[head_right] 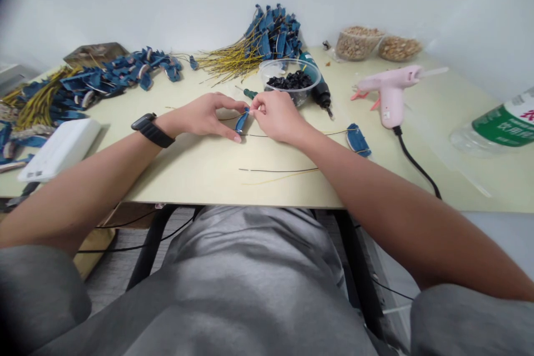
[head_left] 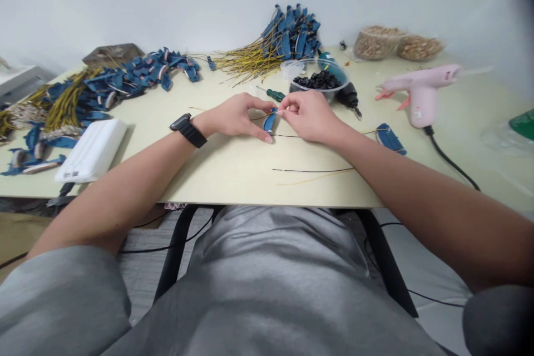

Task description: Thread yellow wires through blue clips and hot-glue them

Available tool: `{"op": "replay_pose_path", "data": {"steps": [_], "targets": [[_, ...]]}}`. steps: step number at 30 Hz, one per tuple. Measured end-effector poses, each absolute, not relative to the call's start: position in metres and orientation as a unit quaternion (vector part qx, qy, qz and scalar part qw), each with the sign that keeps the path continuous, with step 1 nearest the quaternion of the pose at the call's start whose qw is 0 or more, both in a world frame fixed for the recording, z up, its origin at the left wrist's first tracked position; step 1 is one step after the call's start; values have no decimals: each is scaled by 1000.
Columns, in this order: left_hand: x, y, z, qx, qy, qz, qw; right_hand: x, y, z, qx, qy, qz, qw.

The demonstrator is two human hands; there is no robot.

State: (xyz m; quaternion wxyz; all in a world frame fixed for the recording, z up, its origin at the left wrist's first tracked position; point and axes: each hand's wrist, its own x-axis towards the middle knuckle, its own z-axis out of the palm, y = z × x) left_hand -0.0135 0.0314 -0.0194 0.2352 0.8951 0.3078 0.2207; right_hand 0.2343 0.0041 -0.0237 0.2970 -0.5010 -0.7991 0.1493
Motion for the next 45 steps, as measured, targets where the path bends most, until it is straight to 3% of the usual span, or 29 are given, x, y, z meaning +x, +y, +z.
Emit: {"op": "replay_pose_path", "data": {"steps": [13, 32, 45], "targets": [[-10, 28, -18, 902, 302, 251, 182, 236, 6, -25, -474, -786, 194, 346], [-11, 31, -16, 916, 289, 277, 40, 229, -7, -21, -476, -642, 417, 432], [-8, 18, -8, 904, 338, 256, 52, 230, -5, -23, -492, -629, 417, 434]]}}
